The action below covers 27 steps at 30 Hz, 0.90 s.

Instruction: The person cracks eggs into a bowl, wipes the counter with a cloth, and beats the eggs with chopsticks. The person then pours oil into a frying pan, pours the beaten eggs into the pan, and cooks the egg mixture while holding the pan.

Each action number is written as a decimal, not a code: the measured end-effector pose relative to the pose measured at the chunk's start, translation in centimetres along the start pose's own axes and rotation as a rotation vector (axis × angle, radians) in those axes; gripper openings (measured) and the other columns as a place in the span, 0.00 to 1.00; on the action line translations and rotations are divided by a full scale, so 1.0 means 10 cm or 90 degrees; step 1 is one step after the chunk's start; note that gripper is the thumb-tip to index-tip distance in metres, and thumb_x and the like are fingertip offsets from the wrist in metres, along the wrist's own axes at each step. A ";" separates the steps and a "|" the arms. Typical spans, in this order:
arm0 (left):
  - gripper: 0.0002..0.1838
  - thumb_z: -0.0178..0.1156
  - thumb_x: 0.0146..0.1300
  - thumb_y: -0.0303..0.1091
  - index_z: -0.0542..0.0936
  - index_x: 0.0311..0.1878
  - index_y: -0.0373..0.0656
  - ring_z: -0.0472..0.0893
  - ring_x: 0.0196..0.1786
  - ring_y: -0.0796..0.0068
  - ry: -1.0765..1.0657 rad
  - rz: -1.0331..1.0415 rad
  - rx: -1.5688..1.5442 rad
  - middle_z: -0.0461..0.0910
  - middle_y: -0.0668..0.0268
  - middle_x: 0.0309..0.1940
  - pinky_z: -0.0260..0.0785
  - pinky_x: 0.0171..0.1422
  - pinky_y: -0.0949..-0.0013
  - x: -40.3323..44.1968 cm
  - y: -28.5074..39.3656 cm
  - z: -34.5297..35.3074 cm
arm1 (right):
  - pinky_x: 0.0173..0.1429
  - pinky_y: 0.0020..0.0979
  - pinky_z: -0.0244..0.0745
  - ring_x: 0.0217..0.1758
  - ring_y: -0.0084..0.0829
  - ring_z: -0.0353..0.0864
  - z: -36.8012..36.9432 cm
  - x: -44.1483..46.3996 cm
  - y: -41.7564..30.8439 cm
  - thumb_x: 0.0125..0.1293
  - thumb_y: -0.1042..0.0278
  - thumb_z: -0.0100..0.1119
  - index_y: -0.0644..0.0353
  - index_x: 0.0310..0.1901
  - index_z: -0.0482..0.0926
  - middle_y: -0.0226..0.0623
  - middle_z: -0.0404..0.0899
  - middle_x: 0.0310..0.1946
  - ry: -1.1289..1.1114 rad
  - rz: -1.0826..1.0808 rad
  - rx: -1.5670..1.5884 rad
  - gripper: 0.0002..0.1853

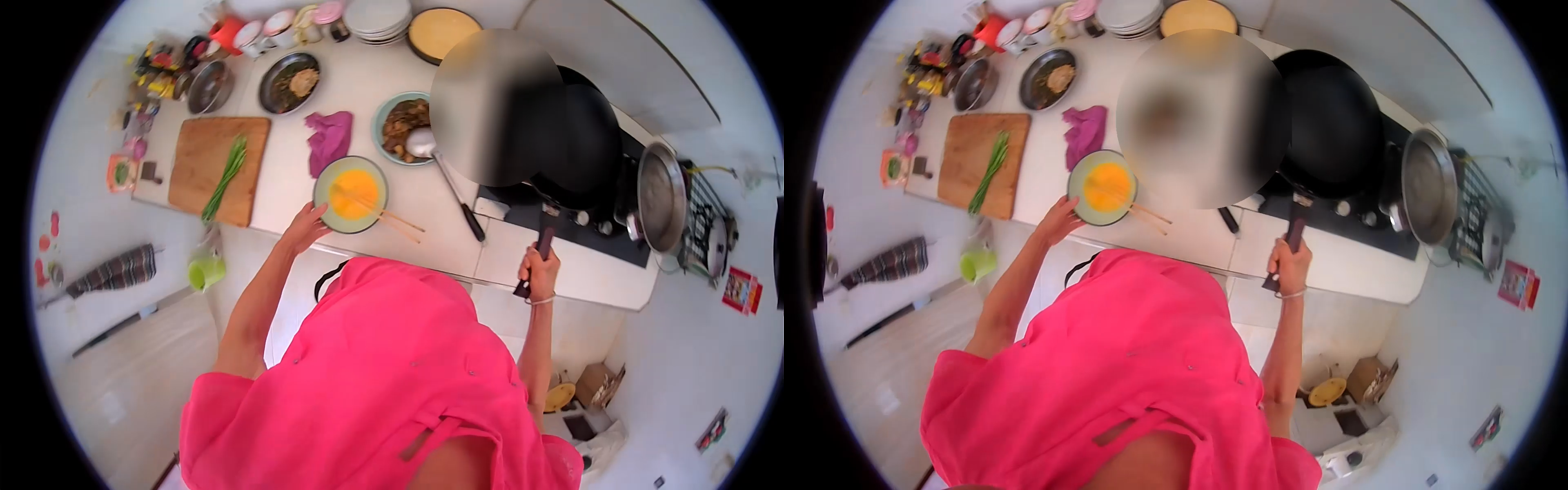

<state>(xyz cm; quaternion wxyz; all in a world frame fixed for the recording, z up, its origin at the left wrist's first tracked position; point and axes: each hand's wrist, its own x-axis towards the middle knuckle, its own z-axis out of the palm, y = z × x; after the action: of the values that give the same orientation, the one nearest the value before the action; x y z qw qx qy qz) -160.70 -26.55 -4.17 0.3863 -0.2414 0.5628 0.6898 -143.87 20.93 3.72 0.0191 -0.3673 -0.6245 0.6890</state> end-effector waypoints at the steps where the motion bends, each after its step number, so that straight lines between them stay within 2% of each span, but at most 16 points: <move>1: 0.38 0.62 0.64 0.44 0.53 0.71 0.42 0.71 0.62 0.59 -0.036 -0.006 -0.035 0.66 0.55 0.63 0.66 0.65 0.55 0.02 -0.03 0.01 | 0.17 0.23 0.62 0.12 0.20 0.66 -0.01 -0.01 0.00 0.63 0.74 0.54 0.66 0.36 0.72 0.30 0.69 0.15 -0.001 0.001 0.008 0.05; 3: 0.35 0.60 0.66 0.40 0.55 0.71 0.46 0.69 0.65 0.58 -0.082 -0.017 -0.117 0.65 0.58 0.65 0.66 0.67 0.53 0.05 -0.07 0.05 | 0.17 0.24 0.62 0.12 0.20 0.66 0.01 0.00 -0.02 0.63 0.74 0.55 0.66 0.36 0.72 0.30 0.69 0.15 -0.009 0.007 0.028 0.05; 7: 0.32 0.61 0.65 0.36 0.60 0.69 0.45 0.69 0.66 0.61 -0.138 -0.032 -0.222 0.66 0.60 0.65 0.65 0.68 0.53 0.24 -0.29 -0.10 | 0.17 0.24 0.64 0.12 0.21 0.67 0.08 0.02 -0.03 0.63 0.75 0.54 0.65 0.36 0.71 0.30 0.69 0.16 -0.019 0.035 0.084 0.04; 10: 0.29 0.59 0.66 0.35 0.63 0.67 0.37 0.71 0.65 0.62 -0.103 0.004 -0.250 0.69 0.59 0.63 0.64 0.70 0.56 0.29 -0.42 -0.07 | 0.17 0.24 0.65 0.12 0.21 0.67 0.11 0.05 -0.02 0.63 0.74 0.55 0.65 0.37 0.70 0.30 0.69 0.16 -0.031 0.049 0.107 0.05; 16: 0.27 0.58 0.66 0.32 0.64 0.67 0.40 0.71 0.65 0.65 -0.111 0.020 -0.247 0.71 0.62 0.63 0.64 0.69 0.59 0.31 -0.43 -0.08 | 0.19 0.24 0.68 0.14 0.22 0.70 0.10 0.03 -0.07 0.65 0.70 0.57 0.64 0.38 0.70 0.31 0.70 0.18 -0.039 0.065 0.096 0.08; 18: 0.26 0.60 0.65 0.31 0.65 0.66 0.42 0.72 0.64 0.66 -0.113 0.015 -0.262 0.72 0.63 0.62 0.65 0.68 0.58 0.28 -0.37 -0.06 | 0.20 0.24 0.69 0.14 0.22 0.71 0.12 0.02 -0.09 0.65 0.67 0.58 0.64 0.38 0.71 0.31 0.71 0.18 -0.032 0.071 0.089 0.09; 19: 0.26 0.61 0.65 0.31 0.66 0.65 0.43 0.72 0.64 0.66 -0.114 0.011 -0.269 0.72 0.64 0.61 0.66 0.68 0.58 0.27 -0.34 -0.06 | 0.22 0.25 0.71 0.16 0.22 0.73 0.09 0.02 -0.07 0.66 0.63 0.60 0.64 0.39 0.72 0.31 0.72 0.19 -0.039 0.074 0.072 0.13; 27: 0.25 0.59 0.66 0.35 0.68 0.64 0.42 0.74 0.62 0.68 -0.167 0.010 -0.237 0.73 0.65 0.60 0.68 0.64 0.60 0.02 0.16 0.32 | 0.24 0.25 0.72 0.19 0.23 0.75 0.10 0.01 -0.20 0.65 0.59 0.61 0.64 0.37 0.73 0.32 0.73 0.21 -0.014 0.093 0.037 0.15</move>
<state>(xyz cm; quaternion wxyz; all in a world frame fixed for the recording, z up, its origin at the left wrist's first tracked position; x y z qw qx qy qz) -161.81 -23.57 -2.57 0.3993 -0.2121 0.3726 0.8104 -145.37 20.57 5.35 -0.0274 -0.4036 -0.5760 0.7103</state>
